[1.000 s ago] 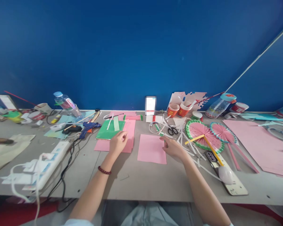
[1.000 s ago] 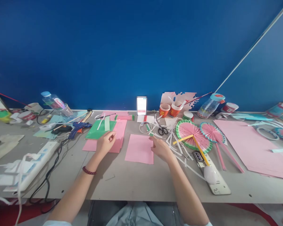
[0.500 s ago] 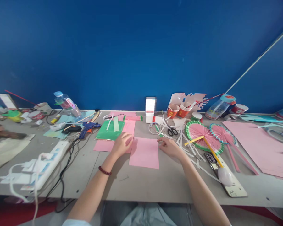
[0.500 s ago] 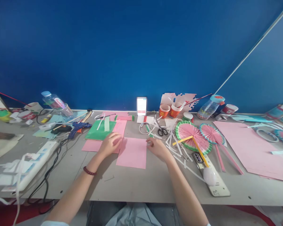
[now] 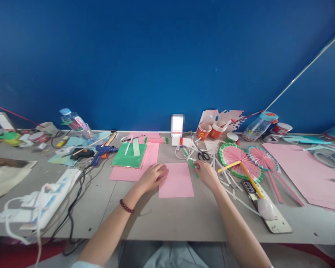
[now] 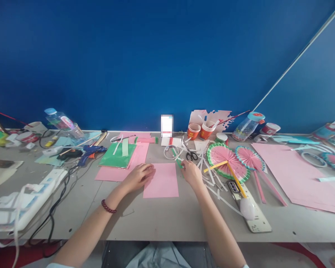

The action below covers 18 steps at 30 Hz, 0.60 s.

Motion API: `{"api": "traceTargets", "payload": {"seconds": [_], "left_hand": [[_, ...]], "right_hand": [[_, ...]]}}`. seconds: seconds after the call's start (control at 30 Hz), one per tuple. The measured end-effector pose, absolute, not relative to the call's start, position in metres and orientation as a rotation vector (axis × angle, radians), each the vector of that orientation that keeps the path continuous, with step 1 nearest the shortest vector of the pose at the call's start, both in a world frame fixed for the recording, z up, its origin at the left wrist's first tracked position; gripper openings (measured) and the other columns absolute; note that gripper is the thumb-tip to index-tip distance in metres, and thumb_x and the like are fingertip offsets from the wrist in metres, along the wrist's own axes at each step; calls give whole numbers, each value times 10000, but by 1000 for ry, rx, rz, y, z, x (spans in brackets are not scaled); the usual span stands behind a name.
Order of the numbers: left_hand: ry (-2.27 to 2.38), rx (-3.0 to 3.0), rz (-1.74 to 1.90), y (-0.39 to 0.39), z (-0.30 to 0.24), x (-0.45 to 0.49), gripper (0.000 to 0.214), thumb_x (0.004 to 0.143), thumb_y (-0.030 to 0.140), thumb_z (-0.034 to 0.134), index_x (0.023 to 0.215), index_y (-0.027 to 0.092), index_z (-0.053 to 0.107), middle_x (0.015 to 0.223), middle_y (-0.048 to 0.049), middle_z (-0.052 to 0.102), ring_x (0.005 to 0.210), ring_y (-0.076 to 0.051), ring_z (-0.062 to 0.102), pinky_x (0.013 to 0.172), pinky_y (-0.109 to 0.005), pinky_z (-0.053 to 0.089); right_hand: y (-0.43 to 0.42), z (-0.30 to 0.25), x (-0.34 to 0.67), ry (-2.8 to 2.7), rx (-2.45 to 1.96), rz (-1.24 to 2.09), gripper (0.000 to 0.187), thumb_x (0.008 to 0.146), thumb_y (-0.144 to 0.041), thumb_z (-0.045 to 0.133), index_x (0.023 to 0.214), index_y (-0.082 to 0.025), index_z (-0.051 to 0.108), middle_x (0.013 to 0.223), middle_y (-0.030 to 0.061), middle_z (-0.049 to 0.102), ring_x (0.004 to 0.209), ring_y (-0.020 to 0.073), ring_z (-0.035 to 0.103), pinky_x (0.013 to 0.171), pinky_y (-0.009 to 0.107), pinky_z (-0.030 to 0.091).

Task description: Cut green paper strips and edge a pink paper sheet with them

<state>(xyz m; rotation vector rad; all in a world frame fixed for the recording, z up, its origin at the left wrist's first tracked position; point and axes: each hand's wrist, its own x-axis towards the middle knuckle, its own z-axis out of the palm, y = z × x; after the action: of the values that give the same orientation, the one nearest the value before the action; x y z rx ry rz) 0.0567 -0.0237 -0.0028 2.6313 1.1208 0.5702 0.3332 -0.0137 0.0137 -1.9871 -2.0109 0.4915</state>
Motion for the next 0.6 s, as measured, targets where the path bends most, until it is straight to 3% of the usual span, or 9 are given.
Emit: {"api": "traceTargets", "payload": {"seconds": [0.13,0.3,0.43,0.6], "left_hand": [[1217,2619,692,-19,-3,53,345,880,177,450,1206,238,544,1225,-79,557,1137,-221,512,964,-412,447],[1583,2337,1206,-6,1,26,262,901,223,403,1062,210,610,1098,-81,614,1066,-202,562,955,-383,463],[1712,2056,1475,4,1,2,304,909,224,349,1103,197,581,1114,-92,617,1045,-192,585,874,-345,513],[1877,2230,1229,17,-11,-14,376,861,190,403,1216,162,520,1265,-149,553,1221,-270,480,1017,-463,396]], "right_hand": [[-15,16,333,-1999,-2025,457,183,801,-130,536,948,-203,616,934,36,627,827,142,568,596,213,303],[-18,21,331,-2011,-2022,474,182,806,-161,533,966,-193,613,968,51,625,841,153,575,601,220,312],[-19,23,330,-2006,-2018,473,171,820,-199,528,966,-197,616,970,58,630,846,164,578,598,224,309],[-18,22,329,-1979,-2011,466,168,823,-196,526,963,-198,618,936,50,639,845,165,580,601,224,313]]}}
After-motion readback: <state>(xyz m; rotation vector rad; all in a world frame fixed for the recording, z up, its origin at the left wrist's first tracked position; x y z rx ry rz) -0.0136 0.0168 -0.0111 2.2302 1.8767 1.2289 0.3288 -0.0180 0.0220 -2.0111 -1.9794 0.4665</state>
